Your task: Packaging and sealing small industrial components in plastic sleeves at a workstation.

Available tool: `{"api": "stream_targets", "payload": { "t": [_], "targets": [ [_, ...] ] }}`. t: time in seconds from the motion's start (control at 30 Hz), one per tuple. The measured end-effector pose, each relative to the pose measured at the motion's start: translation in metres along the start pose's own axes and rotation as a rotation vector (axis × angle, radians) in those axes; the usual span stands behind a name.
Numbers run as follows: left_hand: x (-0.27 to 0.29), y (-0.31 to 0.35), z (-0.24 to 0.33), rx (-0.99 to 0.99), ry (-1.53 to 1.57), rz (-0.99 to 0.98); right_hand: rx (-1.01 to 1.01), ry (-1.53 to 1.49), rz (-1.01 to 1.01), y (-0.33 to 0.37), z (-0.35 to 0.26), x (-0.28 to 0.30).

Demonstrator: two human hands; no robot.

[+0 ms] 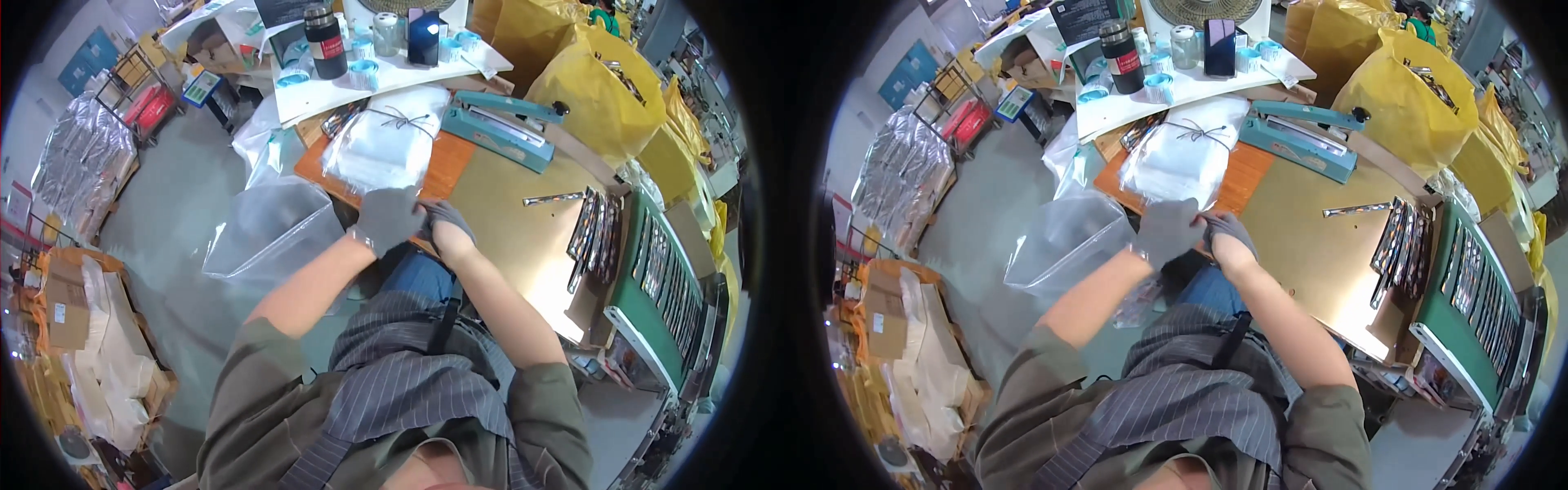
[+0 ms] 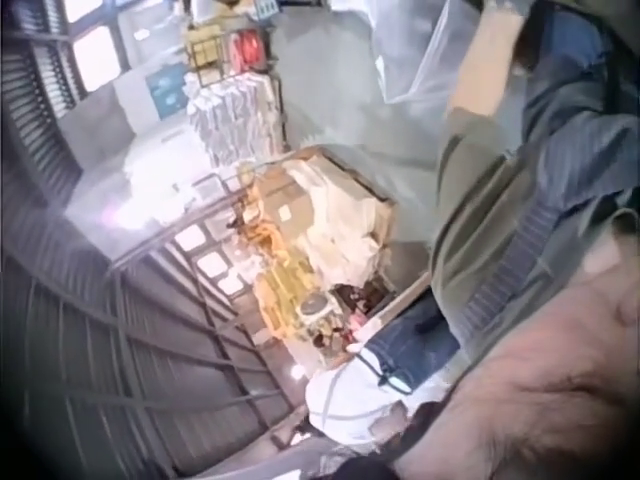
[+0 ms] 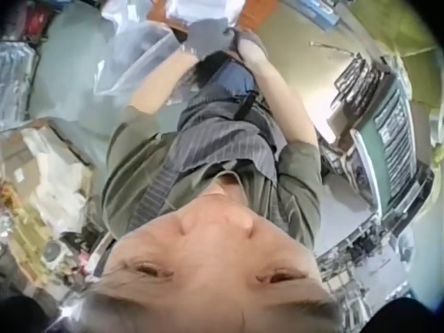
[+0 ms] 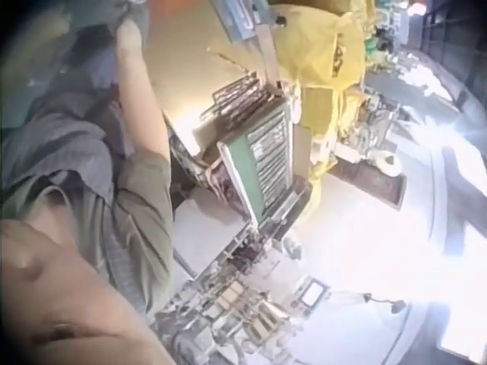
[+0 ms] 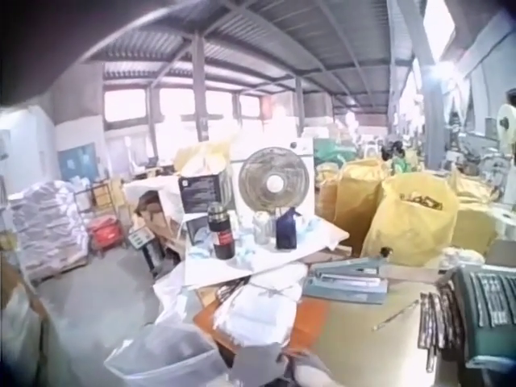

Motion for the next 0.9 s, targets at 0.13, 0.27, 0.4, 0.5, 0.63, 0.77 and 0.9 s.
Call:
{"api": "stream_targets", "payload": {
  "t": [0.13,0.27,0.4,0.5,0.63,0.77,0.9],
  "targets": [
    [-0.03,-0.04,-0.027,0.153,0.108,-0.016,0.319,1.099,-0.27,0.097,-0.057,0.015],
    [-0.048,-0.069,-0.007,0.213,0.065,0.225,0.574,0.873,-0.191,0.16,-0.084,0.073],
    [-0.039,-0.101,0.018,0.073,0.243,0.13,0.456,0.214,-0.177,0.244,-0.093,0.134],
    [-0.076,-0.095,0.066,-0.108,0.937,-0.253,0.571,0.319,0.454,0.189,-0.065,0.162],
    [-0.07,-0.067,0.142,-0.062,1.075,-0.541,0.519,0.178,0.387,0.118,-0.033,0.144],
    [-0.078,-0.067,0.147,0.586,1.609,-0.198,0.448,-0.041,0.536,0.11,-0.014,0.129],
    [-0.1,-0.067,0.131,0.873,1.742,-0.095,0.523,0.434,0.347,0.113,-0.031,0.099]
  ]
}}
Point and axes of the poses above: each hand's wrist, its own y-axis away from the middle knuckle, its own x-axis out of the back of the hand, z = x × y, the point moved 2 cm from there along -y, towards the middle knuckle, and after that the axes turned 8 degrees about y, right-handed, at the moved point
